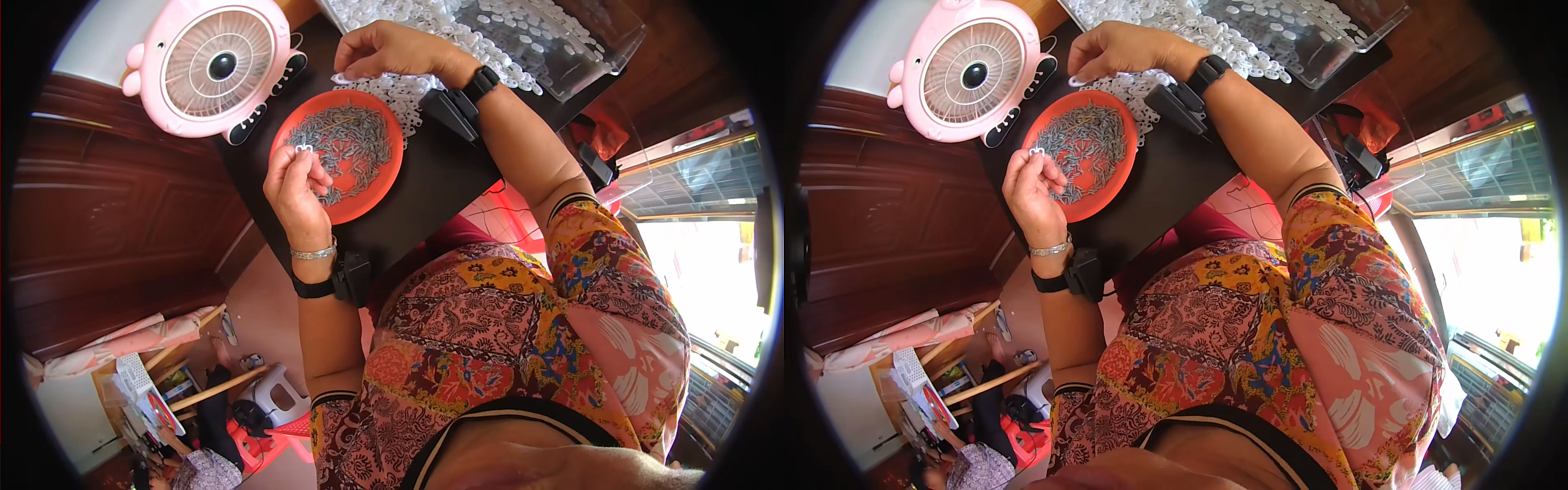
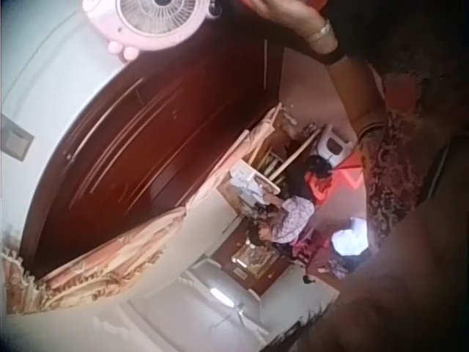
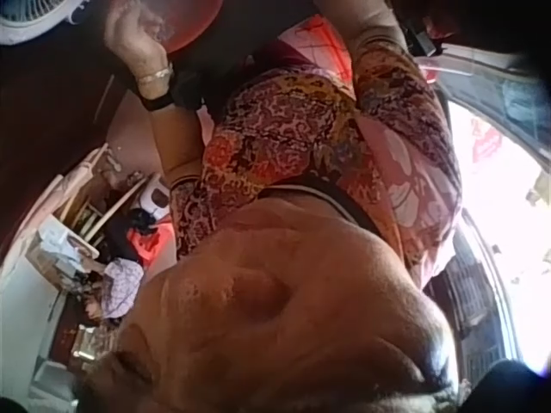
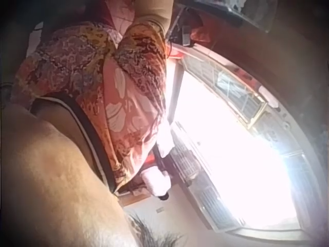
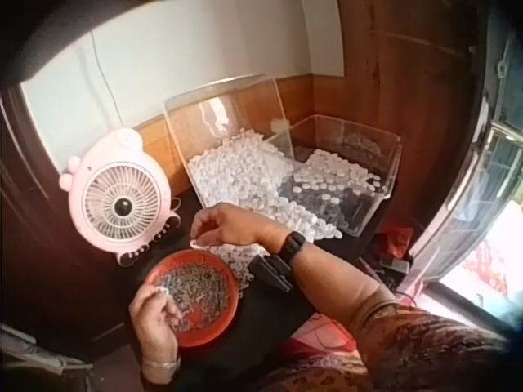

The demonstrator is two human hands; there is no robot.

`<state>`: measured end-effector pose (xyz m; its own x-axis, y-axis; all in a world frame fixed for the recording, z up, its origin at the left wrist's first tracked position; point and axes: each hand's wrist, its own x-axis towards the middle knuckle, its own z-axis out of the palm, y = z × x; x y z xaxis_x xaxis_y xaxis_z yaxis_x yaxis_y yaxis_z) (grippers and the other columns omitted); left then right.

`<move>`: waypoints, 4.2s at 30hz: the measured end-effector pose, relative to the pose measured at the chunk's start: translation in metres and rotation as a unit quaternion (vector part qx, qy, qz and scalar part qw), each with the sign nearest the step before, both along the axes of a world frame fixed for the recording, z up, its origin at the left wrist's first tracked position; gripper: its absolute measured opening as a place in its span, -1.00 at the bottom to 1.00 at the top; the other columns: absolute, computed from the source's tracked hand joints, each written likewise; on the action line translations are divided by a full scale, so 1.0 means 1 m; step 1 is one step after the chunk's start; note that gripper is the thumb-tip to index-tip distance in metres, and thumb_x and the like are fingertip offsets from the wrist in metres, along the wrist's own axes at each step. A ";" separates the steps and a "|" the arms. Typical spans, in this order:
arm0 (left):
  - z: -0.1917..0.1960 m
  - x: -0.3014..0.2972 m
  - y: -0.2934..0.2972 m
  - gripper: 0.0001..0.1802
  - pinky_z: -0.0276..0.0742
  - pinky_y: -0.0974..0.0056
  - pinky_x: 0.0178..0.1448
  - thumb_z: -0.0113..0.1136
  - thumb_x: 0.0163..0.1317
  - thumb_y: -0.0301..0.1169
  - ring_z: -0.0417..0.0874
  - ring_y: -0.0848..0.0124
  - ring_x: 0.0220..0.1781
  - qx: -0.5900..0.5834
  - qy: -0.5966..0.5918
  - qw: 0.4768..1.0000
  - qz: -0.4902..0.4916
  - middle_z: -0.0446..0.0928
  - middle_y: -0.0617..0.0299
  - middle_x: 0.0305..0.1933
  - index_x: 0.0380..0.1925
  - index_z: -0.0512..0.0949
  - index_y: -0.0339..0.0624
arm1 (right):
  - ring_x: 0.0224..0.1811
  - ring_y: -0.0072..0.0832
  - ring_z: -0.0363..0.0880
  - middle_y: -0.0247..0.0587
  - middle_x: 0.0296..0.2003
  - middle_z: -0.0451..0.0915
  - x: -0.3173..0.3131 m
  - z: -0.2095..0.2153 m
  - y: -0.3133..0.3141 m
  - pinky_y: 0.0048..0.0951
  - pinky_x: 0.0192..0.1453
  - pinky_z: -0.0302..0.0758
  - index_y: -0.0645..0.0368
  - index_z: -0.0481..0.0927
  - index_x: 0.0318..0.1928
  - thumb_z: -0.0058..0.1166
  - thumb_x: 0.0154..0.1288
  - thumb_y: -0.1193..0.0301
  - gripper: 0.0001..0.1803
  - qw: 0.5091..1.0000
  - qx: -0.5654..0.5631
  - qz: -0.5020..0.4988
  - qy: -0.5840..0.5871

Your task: Assembling small plastic parts by manually inserting metal components.

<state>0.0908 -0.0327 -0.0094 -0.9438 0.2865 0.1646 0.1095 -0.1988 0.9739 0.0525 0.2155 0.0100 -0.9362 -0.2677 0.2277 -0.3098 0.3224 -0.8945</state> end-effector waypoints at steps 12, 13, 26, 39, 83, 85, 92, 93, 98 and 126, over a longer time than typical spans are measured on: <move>0.002 -0.002 -0.003 -0.80 0.42 0.38 -0.39 -0.10 0.29 -0.38 0.59 0.28 -0.42 0.081 0.018 0.993 -0.082 0.53 0.06 -0.43 -0.41 0.41 -0.28 | -0.29 -0.72 0.53 -0.41 -0.35 0.61 0.023 0.008 -0.060 -0.65 -0.14 0.48 0.28 0.59 -0.17 0.16 0.24 0.51 -0.84 0.985 -0.095 0.145 0.006; 0.002 -0.002 -0.004 -0.80 0.42 0.38 -0.39 -0.10 0.29 -0.38 0.59 0.28 -0.42 0.080 0.018 0.993 -0.081 0.53 0.06 -0.43 -0.41 0.41 -0.28 | -0.28 -0.70 0.54 -0.39 -0.34 0.62 0.024 0.010 -0.062 -0.64 -0.12 0.49 0.29 0.59 -0.16 0.16 0.24 0.52 -0.83 0.984 -0.090 0.151 0.012; 0.000 -0.006 -0.007 -0.80 0.40 0.34 -0.37 -0.11 0.29 -0.36 0.58 0.28 -0.44 0.100 0.005 0.991 -0.085 0.51 0.09 -0.47 -0.41 0.38 -0.25 | -0.35 -0.67 0.56 -0.35 -0.42 0.62 0.032 0.012 -0.071 -0.60 -0.19 0.51 0.31 0.59 -0.19 0.21 0.19 0.48 -0.80 0.989 -0.064 0.132 0.021; 0.001 -0.003 -0.004 -0.80 0.44 0.37 -0.37 -0.13 0.27 -0.36 0.60 0.30 -0.41 0.073 0.017 0.994 -0.078 0.59 -0.02 -0.30 -0.38 0.41 -0.26 | -0.42 -0.74 0.49 -0.41 -0.42 0.59 0.025 0.003 -0.078 -0.65 -0.29 0.47 0.29 0.60 -0.20 0.11 0.24 0.51 -0.85 0.978 -0.189 0.082 -0.028; -0.003 0.001 0.001 -0.86 0.23 0.51 -0.51 -0.01 0.26 -0.43 0.42 0.57 -0.60 -0.016 -0.010 1.000 0.025 0.46 0.30 -0.56 -0.45 0.46 -0.23 | -0.40 -0.73 0.49 -0.42 -0.43 0.60 0.028 0.004 -0.074 -0.65 -0.25 0.46 0.28 0.63 -0.22 0.19 0.21 0.47 -0.83 0.993 -0.096 0.060 -0.008; -0.004 0.001 0.000 -0.86 0.24 0.50 -0.50 0.00 0.26 -0.43 0.42 0.57 -0.60 -0.016 -0.015 0.999 0.030 0.46 0.29 -0.55 -0.43 0.46 -0.24 | -0.37 -0.71 0.51 -0.40 -0.42 0.61 0.028 0.003 -0.075 -0.63 -0.22 0.48 0.29 0.62 -0.22 0.20 0.21 0.46 -0.83 0.995 -0.078 0.055 0.019; -0.004 0.002 0.001 -0.86 0.25 0.49 -0.50 -0.01 0.26 -0.42 0.43 0.55 -0.59 -0.007 -0.023 0.999 0.034 0.47 0.27 -0.54 -0.40 0.47 -0.26 | -0.31 -0.68 0.56 -0.37 -0.40 0.62 0.028 0.000 -0.077 -0.59 -0.17 0.51 0.26 0.61 -0.20 0.24 0.16 0.49 -0.81 0.993 -0.074 0.083 0.039; -0.003 0.002 0.001 -0.85 0.25 0.48 -0.50 -0.01 0.26 -0.41 0.44 0.53 -0.59 0.005 -0.035 0.999 0.034 0.48 0.26 -0.54 -0.40 0.46 -0.26 | -0.32 -0.67 0.56 -0.36 -0.39 0.62 0.028 0.000 -0.078 -0.58 -0.17 0.51 0.26 0.60 -0.20 0.25 0.15 0.49 -0.79 0.994 -0.058 0.073 0.057; -0.003 0.001 0.001 -0.84 0.28 0.49 -0.54 0.00 0.24 -0.40 0.45 0.53 -0.63 0.037 -0.080 0.996 0.030 0.50 0.26 -0.57 -0.39 0.49 -0.27 | -0.34 -0.66 0.56 -0.36 -0.41 0.61 0.029 0.000 -0.078 -0.57 -0.20 0.52 0.26 0.59 -0.20 0.27 0.11 0.49 -0.77 0.995 -0.036 0.080 0.054; -0.004 0.001 0.002 -0.72 0.35 0.42 -0.50 -0.07 0.28 -0.30 0.50 0.43 -0.62 0.043 -0.067 0.996 0.028 0.50 0.17 -0.59 -0.50 0.45 -0.28 | -0.42 -0.19 0.60 -0.15 -0.50 0.58 0.035 -0.012 -0.093 -0.27 -0.34 0.50 0.18 0.58 -0.22 0.25 0.08 0.31 -0.72 0.957 0.145 0.017 0.249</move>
<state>0.0913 -0.0311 -0.0138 -0.9731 0.2230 0.0573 -0.0073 -0.2788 0.9603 0.0872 0.1226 -0.0022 -0.7205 -0.4154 0.5553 -0.6893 0.5171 -0.5075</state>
